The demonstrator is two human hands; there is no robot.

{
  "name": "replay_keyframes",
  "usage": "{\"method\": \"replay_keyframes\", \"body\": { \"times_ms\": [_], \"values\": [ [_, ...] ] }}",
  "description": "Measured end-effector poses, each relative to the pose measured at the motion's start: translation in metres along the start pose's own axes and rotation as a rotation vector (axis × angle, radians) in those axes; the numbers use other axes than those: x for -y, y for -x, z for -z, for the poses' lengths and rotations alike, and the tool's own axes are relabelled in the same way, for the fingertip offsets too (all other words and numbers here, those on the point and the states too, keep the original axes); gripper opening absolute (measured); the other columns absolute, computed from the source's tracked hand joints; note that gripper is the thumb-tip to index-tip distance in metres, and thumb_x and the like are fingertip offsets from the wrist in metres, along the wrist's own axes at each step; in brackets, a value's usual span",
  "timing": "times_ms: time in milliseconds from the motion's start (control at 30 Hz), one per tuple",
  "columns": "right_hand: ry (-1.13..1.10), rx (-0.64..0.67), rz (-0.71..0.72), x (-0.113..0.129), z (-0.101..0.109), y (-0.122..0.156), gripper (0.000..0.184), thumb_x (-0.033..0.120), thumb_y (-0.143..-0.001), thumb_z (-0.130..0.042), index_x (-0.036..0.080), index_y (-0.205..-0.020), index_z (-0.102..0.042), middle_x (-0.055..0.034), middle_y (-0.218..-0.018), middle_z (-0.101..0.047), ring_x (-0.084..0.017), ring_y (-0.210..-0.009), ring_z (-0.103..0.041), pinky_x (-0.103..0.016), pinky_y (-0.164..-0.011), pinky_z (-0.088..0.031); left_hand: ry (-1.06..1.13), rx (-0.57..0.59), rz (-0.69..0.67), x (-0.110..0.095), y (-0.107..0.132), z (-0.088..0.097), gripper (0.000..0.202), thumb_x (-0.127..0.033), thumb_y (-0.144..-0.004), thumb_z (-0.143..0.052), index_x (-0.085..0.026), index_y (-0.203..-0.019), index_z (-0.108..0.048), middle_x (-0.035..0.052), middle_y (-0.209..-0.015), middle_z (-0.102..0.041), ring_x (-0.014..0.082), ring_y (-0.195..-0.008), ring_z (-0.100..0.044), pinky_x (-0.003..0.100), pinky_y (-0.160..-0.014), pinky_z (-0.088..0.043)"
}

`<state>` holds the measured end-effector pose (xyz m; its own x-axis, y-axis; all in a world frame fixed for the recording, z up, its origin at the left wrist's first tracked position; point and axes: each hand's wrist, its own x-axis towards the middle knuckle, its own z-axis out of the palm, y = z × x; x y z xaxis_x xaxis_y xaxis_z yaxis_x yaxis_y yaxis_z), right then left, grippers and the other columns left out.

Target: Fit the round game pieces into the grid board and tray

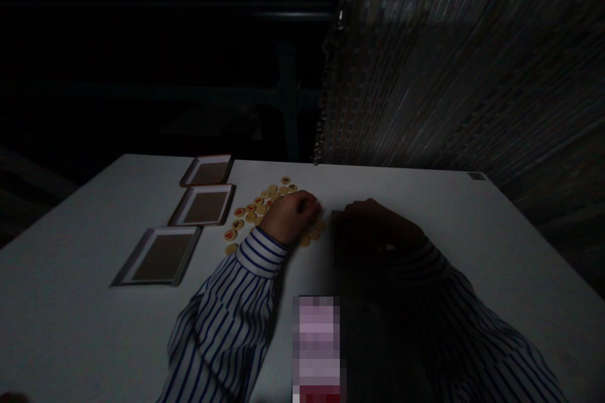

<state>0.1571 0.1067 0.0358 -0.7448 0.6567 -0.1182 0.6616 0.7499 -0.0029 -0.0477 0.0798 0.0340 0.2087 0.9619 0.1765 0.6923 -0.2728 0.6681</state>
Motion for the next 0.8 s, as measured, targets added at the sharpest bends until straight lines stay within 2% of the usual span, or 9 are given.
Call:
{"method": "replay_keyframes", "body": {
  "times_ms": [333,533,800],
  "values": [
    [-0.023,0.005,0.005,0.0001,0.0022,0.0002,0.021,0.028,-0.082,-0.045,0.019,-0.086,-0.064,-0.0052,-0.078,-0.065,-0.014,-0.067,-0.059,-0.025,-0.058,-0.038,0.028,0.003,0.007,0.0020,-0.0002,-0.0008,0.025,-0.035,-0.080,-0.045,-0.018,-0.088,-0.060,0.0032,-0.078,-0.066,0.0143,-0.070,-0.060,0.026,-0.066,-0.045],
    [-0.006,-0.002,-0.005,-0.0015,-0.0013,-0.0018,0.023,0.030,-0.083,-0.044,0.018,-0.082,-0.063,-0.0046,-0.075,-0.066,-0.014,-0.062,-0.059,-0.023,-0.053,-0.037,-0.002,-0.010,0.007,0.0023,-0.0003,-0.0015,0.025,-0.036,-0.079,-0.046,-0.018,-0.088,-0.061,0.0040,-0.080,-0.065,0.0153,-0.073,-0.059,0.027,-0.068,-0.045],
    [-0.041,0.009,-0.026,0.0000,0.0052,0.0001,0.024,0.031,-0.083,-0.043,0.020,-0.084,-0.064,-0.0055,-0.078,-0.066,-0.016,-0.066,-0.060,-0.025,-0.056,-0.038,-0.006,0.008,0.017,-0.0005,0.0004,0.0011,0.026,-0.038,-0.079,-0.045,-0.019,-0.087,-0.061,0.0028,-0.078,-0.066,0.0148,-0.071,-0.060,0.026,-0.066,-0.045]
  ]
}}
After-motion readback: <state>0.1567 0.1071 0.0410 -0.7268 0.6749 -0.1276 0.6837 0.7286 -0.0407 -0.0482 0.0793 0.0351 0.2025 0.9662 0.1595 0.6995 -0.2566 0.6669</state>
